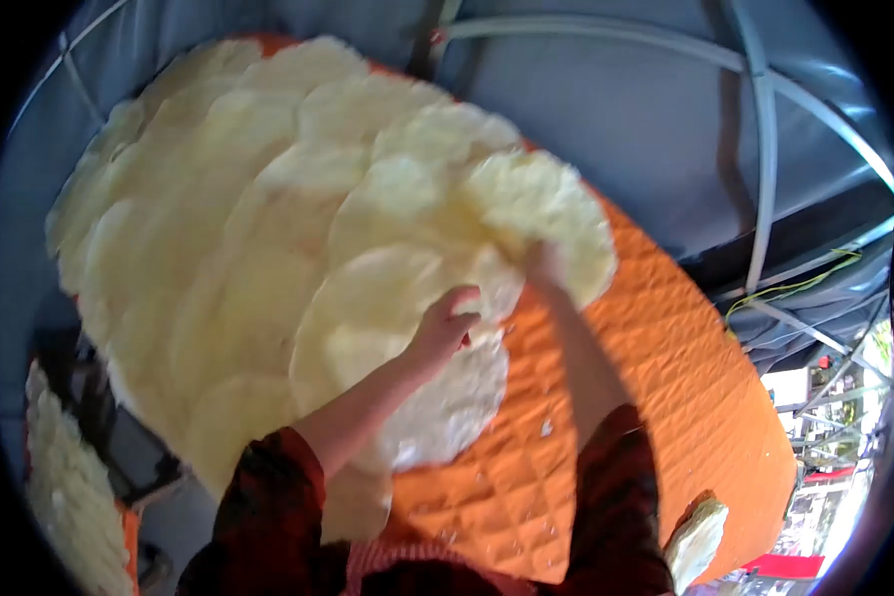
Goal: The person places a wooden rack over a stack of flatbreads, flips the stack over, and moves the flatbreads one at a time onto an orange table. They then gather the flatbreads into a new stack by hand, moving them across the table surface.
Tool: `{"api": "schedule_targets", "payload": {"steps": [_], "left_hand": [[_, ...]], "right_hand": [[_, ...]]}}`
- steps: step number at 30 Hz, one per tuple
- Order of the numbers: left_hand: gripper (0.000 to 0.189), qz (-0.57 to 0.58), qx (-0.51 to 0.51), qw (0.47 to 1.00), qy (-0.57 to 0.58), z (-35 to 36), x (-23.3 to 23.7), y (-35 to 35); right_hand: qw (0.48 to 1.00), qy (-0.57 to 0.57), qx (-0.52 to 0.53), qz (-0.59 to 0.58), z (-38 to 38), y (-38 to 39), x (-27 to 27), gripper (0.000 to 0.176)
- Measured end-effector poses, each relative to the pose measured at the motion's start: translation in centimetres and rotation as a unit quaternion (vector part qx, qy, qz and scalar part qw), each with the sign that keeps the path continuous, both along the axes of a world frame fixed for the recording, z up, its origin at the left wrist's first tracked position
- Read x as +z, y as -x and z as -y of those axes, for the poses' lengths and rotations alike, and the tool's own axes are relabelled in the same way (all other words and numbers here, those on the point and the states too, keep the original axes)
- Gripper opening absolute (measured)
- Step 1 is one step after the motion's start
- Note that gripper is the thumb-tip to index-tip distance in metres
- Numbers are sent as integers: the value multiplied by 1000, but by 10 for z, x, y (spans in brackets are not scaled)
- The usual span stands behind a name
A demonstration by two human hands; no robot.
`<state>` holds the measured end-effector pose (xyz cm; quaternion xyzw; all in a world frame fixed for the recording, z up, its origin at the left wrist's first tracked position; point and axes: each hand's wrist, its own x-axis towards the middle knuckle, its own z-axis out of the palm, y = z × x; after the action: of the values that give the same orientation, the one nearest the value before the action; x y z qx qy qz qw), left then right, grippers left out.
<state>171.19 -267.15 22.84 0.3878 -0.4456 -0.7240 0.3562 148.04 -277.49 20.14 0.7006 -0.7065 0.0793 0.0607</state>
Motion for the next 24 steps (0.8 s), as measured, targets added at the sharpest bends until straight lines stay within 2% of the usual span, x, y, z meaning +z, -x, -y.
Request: {"api": "schedule_targets", "payload": {"steps": [2, 3, 4, 5, 6, 7, 9, 10, 11, 12, 13, 16, 18, 19, 22, 24], "left_hand": [[47, 112, 74, 987, 86, -55, 8, -51], [47, 82, 168, 974, 128, -81, -2, -74], [49, 172, 240, 938, 182, -103, 1, -100], [49, 278, 307, 884, 214, -123, -14, -124], [49, 278, 355, 870, 201, -139, -24, -147], [50, 277, 401, 852, 190, -153, -34, -166], [50, 272, 385, 880, 51, -178, -62, -192], [50, 267, 375, 888, -15, -186, -76, -199], [50, 265, 373, 889, -8, -192, -90, -199], [51, 264, 370, 891, 0, -196, -104, -196], [51, 264, 363, 893, 10, -199, -105, -196], [47, 348, 339, 873, 51, -192, -75, -192], [47, 359, 318, 874, 81, -185, -62, -191], [47, 363, 307, 875, 97, -180, -56, -192], [36, 341, 332, 877, 64, -160, -63, -195], [25, 379, 295, 872, 97, -154, -81, -201]], "right_hand": [[992, 71, 31, 95, -5, 10, 67, 16], [985, 106, 56, 121, -24, 1, 100, 16], [991, 90, 66, 73, -57, -29, 145, 15], [990, 114, 71, 32, -87, -47, 159, 17], [984, 117, 127, 46, -121, -57, 160, 19], [969, 208, 121, 59, -151, -74, 136, 21], [918, 226, 180, 272, -214, -145, 126, 25], [946, 189, 239, 115, -237, -152, 87, 25], [975, 54, 189, 101, -256, -163, 25, 25], [966, -13, 201, 162, -268, -184, 20, 26], [974, -73, 168, 131, -278, -194, -5, 28], [980, -56, 158, 104, -276, -194, -29, 29], [978, -34, 177, 110, -270, -191, -12, 29], [981, -52, 152, 113, -269, -191, 4, 28], [984, 17, 135, 111, -276, -218, 52, 29], [987, -4, 135, 87, -283, -240, 45, 18]]}}
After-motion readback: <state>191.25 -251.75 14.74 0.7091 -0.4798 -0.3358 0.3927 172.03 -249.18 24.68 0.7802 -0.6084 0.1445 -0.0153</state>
